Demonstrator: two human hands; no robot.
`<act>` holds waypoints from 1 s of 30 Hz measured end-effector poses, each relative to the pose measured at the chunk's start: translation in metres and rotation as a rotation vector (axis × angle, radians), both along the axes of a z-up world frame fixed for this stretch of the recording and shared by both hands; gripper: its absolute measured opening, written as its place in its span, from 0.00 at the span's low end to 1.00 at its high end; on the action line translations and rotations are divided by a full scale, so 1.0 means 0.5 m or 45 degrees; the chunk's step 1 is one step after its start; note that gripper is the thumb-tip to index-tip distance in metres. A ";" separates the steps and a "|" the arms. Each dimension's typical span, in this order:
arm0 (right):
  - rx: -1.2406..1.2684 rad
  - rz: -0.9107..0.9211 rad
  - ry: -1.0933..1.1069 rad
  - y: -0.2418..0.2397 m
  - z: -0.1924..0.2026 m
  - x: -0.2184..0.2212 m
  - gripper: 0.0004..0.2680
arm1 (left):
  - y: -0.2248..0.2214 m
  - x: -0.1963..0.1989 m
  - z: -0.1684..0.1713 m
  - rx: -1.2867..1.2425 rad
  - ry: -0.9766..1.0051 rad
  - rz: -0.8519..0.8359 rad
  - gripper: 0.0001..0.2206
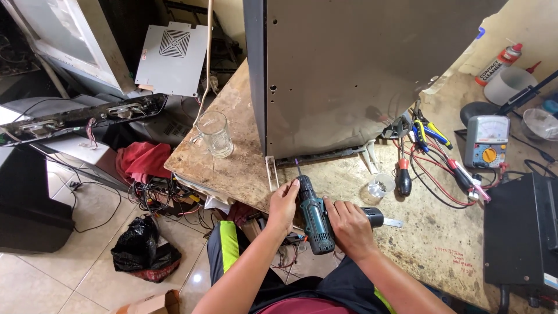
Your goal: Unscrewing the back panel of an electronic device using a manual screwdriver and an electric drill on a repair bench.
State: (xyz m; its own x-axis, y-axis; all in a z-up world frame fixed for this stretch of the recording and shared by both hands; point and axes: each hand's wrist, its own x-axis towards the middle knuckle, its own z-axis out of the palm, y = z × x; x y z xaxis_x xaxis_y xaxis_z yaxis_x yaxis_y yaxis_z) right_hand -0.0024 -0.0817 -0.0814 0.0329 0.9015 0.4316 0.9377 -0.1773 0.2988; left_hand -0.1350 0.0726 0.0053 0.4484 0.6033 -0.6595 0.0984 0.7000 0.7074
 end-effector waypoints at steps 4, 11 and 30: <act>0.089 0.038 -0.071 0.005 -0.022 0.011 0.14 | 0.001 0.009 -0.110 0.122 -0.095 0.066 0.26; 0.169 0.045 -0.116 0.006 -0.015 0.009 0.11 | -0.006 0.004 -0.129 0.233 -0.223 0.158 0.22; 0.189 0.002 -0.130 0.010 -0.024 -0.004 0.08 | -0.004 0.006 -0.122 0.232 -0.309 0.171 0.30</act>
State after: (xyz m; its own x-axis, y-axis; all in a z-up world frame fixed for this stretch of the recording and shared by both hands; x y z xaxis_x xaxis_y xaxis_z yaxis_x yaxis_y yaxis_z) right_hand -0.0041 -0.0768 -0.0932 -0.0189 0.8278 0.5607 0.9041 -0.2253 0.3631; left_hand -0.1319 0.0707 -0.0556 0.4879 0.7658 -0.4190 -0.1732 0.5554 0.8134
